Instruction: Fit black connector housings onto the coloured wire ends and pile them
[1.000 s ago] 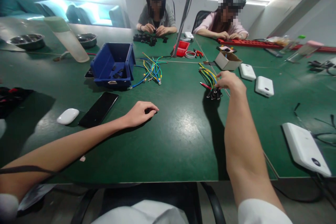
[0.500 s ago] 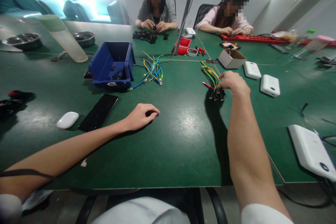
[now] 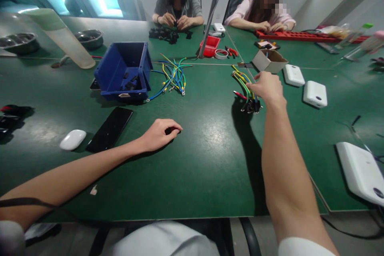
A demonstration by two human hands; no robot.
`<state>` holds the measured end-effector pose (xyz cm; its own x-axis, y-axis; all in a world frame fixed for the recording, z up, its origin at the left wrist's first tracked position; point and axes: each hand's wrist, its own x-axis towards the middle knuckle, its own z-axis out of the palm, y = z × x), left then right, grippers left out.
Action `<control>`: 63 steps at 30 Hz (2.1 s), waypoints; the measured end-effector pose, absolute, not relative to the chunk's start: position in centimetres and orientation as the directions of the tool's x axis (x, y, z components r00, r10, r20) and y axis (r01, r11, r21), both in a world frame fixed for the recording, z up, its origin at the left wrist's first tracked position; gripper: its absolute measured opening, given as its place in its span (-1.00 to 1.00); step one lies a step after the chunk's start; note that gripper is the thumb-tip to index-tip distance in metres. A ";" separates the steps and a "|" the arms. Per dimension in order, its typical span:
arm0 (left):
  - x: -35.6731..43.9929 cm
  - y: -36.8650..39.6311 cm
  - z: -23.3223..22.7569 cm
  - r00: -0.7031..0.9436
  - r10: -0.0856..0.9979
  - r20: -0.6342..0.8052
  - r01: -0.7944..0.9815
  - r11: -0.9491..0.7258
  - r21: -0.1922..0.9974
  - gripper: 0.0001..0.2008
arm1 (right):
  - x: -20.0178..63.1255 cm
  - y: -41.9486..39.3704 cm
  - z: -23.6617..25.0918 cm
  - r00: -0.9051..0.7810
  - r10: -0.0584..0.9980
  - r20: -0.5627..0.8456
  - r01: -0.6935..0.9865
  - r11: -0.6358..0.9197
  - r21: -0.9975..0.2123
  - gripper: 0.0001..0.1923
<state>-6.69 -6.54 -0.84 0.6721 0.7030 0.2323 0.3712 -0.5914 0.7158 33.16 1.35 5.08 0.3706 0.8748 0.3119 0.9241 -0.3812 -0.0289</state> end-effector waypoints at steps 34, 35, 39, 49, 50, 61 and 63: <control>-7.1 -6.3 -0.7 0.660 0.691 0.296 0.313 -0.610 0.728 -0.66 | 12.1 1.5 0.6 0.049 0.980 0.195 0.949 0.015 -0.314 -0.72; -7.1 -6.3 -0.7 0.661 0.690 0.295 0.311 -0.610 0.729 -0.66 | 11.5 1.7 0.8 0.045 0.979 0.198 0.951 0.018 -0.307 -0.72; -7.2 -6.3 -0.9 0.678 0.672 0.298 0.311 -0.630 0.712 -0.64 | 9.6 3.1 1.9 0.000 0.980 0.197 0.966 0.051 -0.255 -0.73; -7.1 -6.3 -1.3 0.695 0.666 0.271 0.330 -0.630 0.703 -0.67 | 7.3 5.6 2.3 -0.055 0.990 0.130 0.991 0.070 -0.114 -0.63; -7.1 -6.3 -1.2 0.696 0.668 0.265 0.337 -0.629 0.701 -0.67 | 7.3 5.6 2.3 -0.056 0.991 0.119 0.992 0.068 -0.105 -0.65; -7.1 -6.4 -1.0 0.717 0.650 0.252 0.356 -0.652 0.670 -0.71 | 7.4 4.7 3.6 -0.060 0.998 0.007 0.997 0.061 -0.043 -0.73; -7.1 -6.4 -1.0 0.722 0.646 0.248 0.355 -0.654 0.668 -0.72 | 7.6 4.7 3.7 -0.048 0.999 -0.002 0.998 0.047 -0.051 -0.73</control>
